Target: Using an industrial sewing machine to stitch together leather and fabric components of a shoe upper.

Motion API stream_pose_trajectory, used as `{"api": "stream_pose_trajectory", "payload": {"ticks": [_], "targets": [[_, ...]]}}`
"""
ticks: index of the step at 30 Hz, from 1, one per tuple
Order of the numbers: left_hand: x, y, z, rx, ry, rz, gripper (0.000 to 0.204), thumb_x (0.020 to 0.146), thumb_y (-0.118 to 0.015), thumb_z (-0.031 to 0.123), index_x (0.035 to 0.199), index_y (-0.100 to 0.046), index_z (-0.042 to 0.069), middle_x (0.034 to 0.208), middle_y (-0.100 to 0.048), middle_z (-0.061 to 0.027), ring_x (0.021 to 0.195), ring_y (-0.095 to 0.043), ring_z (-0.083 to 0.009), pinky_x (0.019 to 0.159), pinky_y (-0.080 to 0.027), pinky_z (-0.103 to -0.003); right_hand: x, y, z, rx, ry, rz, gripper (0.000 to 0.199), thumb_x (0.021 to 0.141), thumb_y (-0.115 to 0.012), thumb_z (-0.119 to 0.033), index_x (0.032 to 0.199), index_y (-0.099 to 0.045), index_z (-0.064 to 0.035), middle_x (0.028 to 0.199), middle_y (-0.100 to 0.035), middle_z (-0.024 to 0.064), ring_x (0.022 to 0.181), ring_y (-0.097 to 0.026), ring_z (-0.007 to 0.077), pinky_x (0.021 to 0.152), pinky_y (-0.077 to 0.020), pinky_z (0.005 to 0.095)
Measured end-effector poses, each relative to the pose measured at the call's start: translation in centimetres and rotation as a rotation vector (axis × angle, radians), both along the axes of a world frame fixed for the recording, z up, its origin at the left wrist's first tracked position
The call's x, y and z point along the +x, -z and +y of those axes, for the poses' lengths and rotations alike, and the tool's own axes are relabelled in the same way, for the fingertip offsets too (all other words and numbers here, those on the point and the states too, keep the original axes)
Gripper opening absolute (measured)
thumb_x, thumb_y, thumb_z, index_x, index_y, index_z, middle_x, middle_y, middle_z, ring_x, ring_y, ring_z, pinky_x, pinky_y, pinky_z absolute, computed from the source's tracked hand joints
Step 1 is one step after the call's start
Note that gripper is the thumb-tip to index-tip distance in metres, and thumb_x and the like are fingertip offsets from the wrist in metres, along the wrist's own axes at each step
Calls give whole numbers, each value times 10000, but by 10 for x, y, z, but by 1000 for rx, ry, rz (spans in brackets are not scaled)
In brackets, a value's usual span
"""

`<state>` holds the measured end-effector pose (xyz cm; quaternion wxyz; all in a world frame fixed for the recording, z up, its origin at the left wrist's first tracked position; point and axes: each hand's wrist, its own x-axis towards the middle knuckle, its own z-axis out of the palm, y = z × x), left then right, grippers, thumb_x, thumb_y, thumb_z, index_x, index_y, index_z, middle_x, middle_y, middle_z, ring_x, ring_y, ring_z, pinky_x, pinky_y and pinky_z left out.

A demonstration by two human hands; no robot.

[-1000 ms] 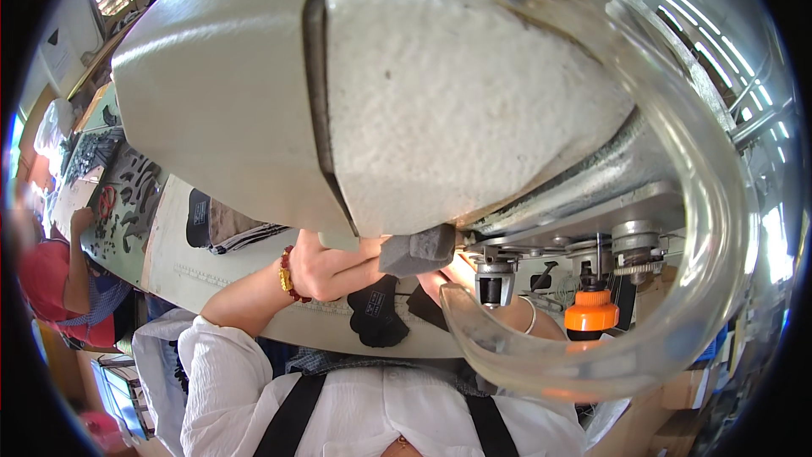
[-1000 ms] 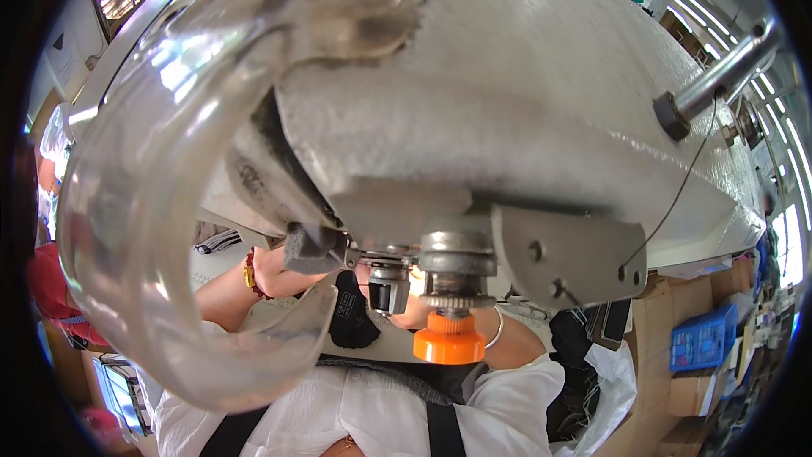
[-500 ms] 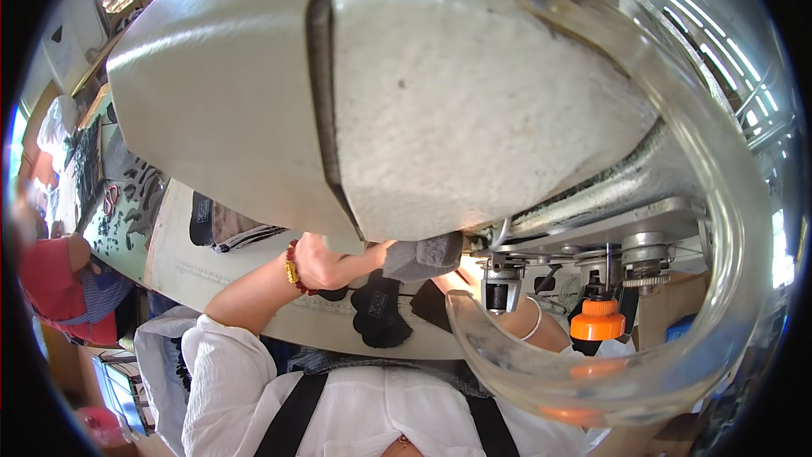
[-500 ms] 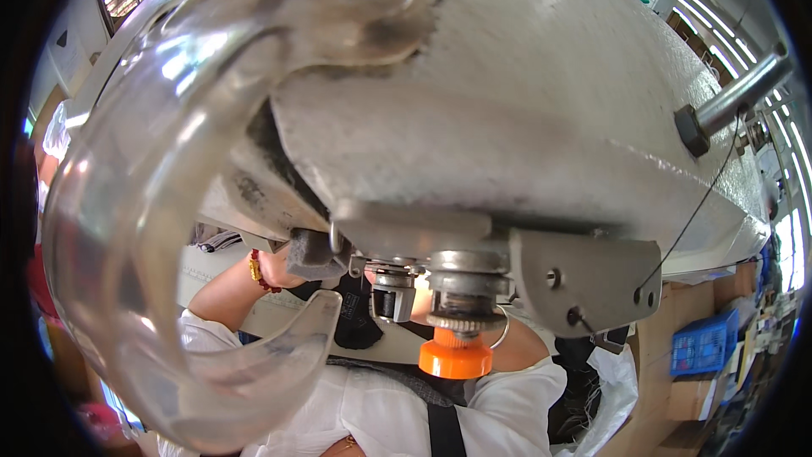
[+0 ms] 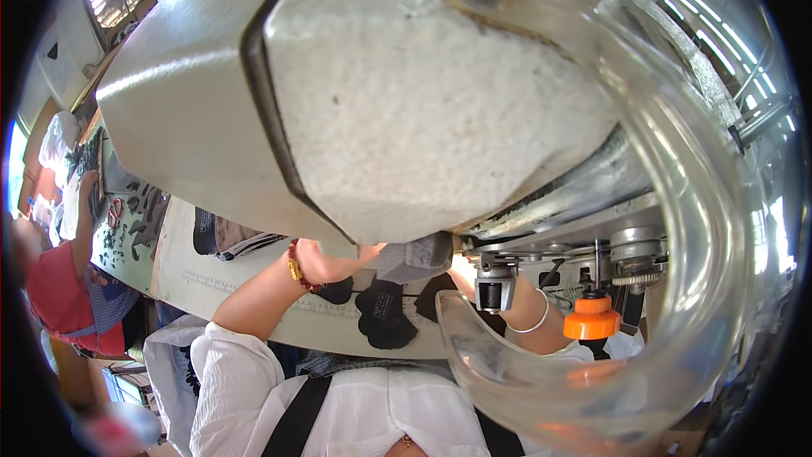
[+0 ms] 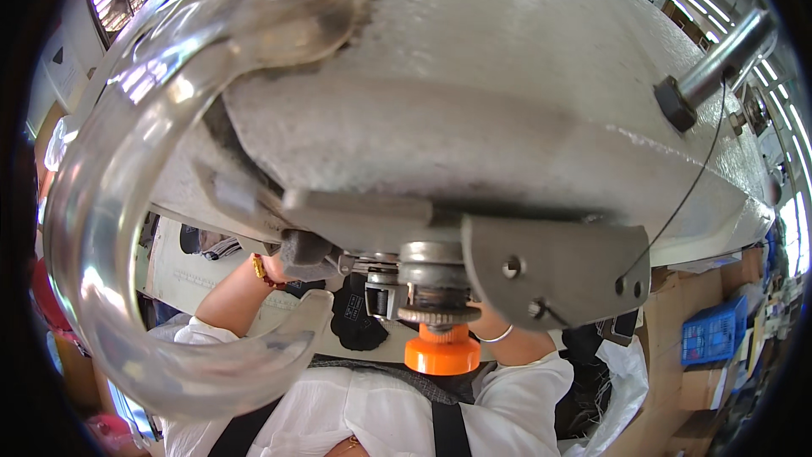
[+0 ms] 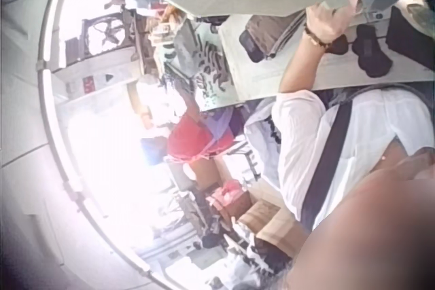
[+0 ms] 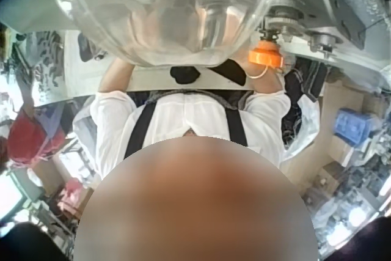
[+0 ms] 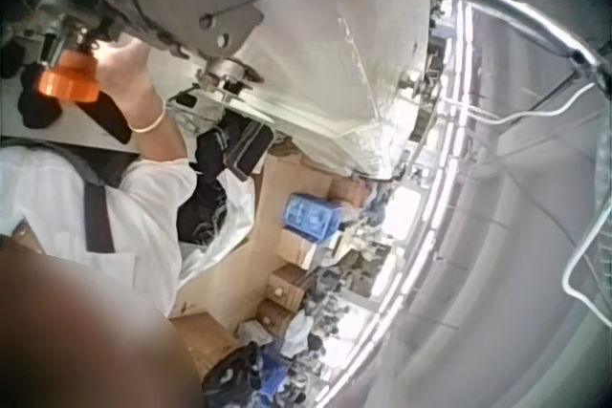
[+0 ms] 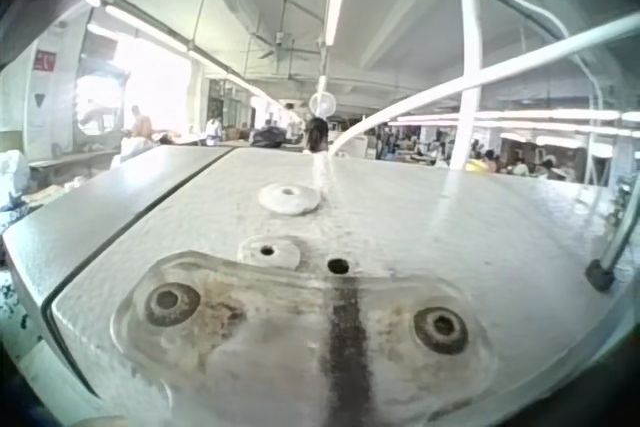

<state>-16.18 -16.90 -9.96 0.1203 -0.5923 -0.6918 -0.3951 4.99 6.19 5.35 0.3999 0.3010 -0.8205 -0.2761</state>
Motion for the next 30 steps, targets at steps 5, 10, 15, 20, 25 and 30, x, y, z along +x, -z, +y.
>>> {"api": "stream_pose_trajectory", "payload": {"ticks": [5, 10, 15, 20, 25, 30], "targets": [[-9, 26, -3, -87, -110, -161, 269, 842, -842, 148, 1061, -750, 21, 1090, -758, -117, 921, -767, -278, 794, -639, -400, 4, 1, 0, -14, 19, 3, 345, 897, -771, -210, 1175, -699, -18, 1209, -673, 191, 1122, -660, 364, 1028, -516, 475], [-11, 15, 0, -22, -118, 408, 297, 810, -854, 97, 1087, -757, 49, 1088, -762, -117, 921, -769, -269, 789, -635, -393, 5, 3, 0, -34, 62, 18, 349, 899, -777, -219, 1179, -700, -25, 1227, -667, 204, 1135, -651, 387, 1040, -501, 496], [-5, -19, 10, 83, -117, 234, 343, 792, -847, 45, 1118, -740, 33, 1100, -766, -123, 931, -768, -296, 796, -619, -406, 5, 17, 13, -70, 132, 45, 354, 901, -784, -228, 1183, -700, -32, 1245, -660, 216, 1148, -643, 409, 1051, -487, 518], [5, -64, 23, 62, -271, 173, 382, 796, -813, 104, 1149, -720, -11, 1109, -745, -168, 978, -732, -356, 835, -587, -455, 9, 55, 35, -154, 287, 86, 358, 903, -790, -237, 1187, -701, -39, 1263, -654, 228, 1161, -634, 432, 1062, -473, 539], [-6, -106, 25, 96, -195, 192, 406, 778, -757, 52, 1183, -729, 44, 1128, -733, -162, 980, -703, -375, 854, -576, -472, 0, 65, 35, -226, 559, 218, 362, 905, -796, -246, 1192, -701, -46, 1282, -647, 240, 1174, -625, 454, 1074, -458, 561], [-11, -141, 3, 171, -295, 30, 283, 826, -726, -23, 1107, -747, 8, 993, -756, -140, 891, -729, -311, 792, -593, -375, 3, 13, 16, -604, 343, -27, 222, 880, -809, -146, 1069, -736, -55, 971, -724, 167, 903, -690, 400, 876, -529, 509]]}}
